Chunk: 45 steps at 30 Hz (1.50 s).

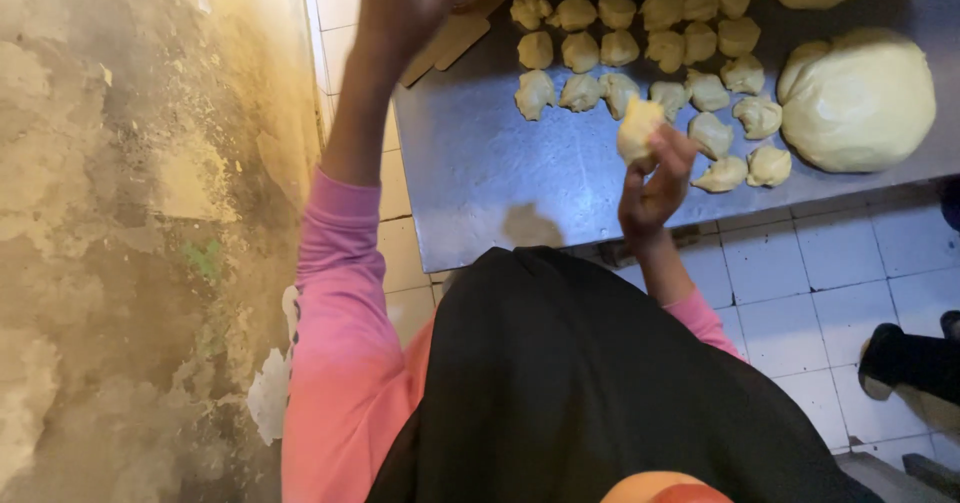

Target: Shaping and rounding small portions of bread dough by hand on a metal table.

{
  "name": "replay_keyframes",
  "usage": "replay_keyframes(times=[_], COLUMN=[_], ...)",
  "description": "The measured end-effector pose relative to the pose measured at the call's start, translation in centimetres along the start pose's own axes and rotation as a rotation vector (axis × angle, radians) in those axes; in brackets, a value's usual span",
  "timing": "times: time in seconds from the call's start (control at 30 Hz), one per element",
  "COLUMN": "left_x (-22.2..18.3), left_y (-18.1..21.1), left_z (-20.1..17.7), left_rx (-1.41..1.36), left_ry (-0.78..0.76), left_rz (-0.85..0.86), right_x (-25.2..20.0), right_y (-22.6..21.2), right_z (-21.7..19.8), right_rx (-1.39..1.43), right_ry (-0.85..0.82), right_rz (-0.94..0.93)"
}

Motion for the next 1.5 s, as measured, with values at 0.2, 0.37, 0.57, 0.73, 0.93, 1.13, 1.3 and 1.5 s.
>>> replay_keyframes(times=[0.2,0.37,0.57,0.73,0.93,1.13,1.3,1.5], left_x=[-12.1,-20.4,-23.9,-29.2,-27.8,-20.5,-21.5,-30.5], left_y=[6.2,5.3,6.9,10.5,16.6,15.7,8.1,6.1], left_z=[9.1,24.5,26.3,27.7,32.9,32.6,30.8,28.1], left_rx=[-0.485,-0.742,-0.694,-0.796,-0.891,-0.832,-0.653,-0.802], left_ry=[0.127,-0.173,-0.093,-0.025,-0.137,-0.119,-0.037,0.197], left_rz=[0.272,-0.048,-0.340,-0.326,-0.040,-0.064,-0.379,-0.526], right_x=[-12.8,-12.4,-24.3,-25.1,-24.5,-19.2,-19.6,-23.0], right_y=[7.7,13.2,21.0,14.4,13.2,18.0,21.0,16.5], right_z=[10.1,10.3,14.3,9.2,3.8,6.4,13.6,16.0], right_rx=[0.058,-0.104,0.423,0.189,0.123,-0.074,0.027,0.144], right_ry=[-0.815,-0.656,-0.305,-0.350,-0.354,-0.396,-0.399,-0.449], right_rz=[0.278,0.463,1.032,0.757,0.665,0.683,0.687,0.556])
Point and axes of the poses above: each hand's wrist, its own x-axis towards the middle knuckle, its own z-axis out of the palm, y = z × x, the point moved 8 cm from there along x, towards the middle knuckle, and after that the axes turned 15 degrees about x, right-handed, at the moved point
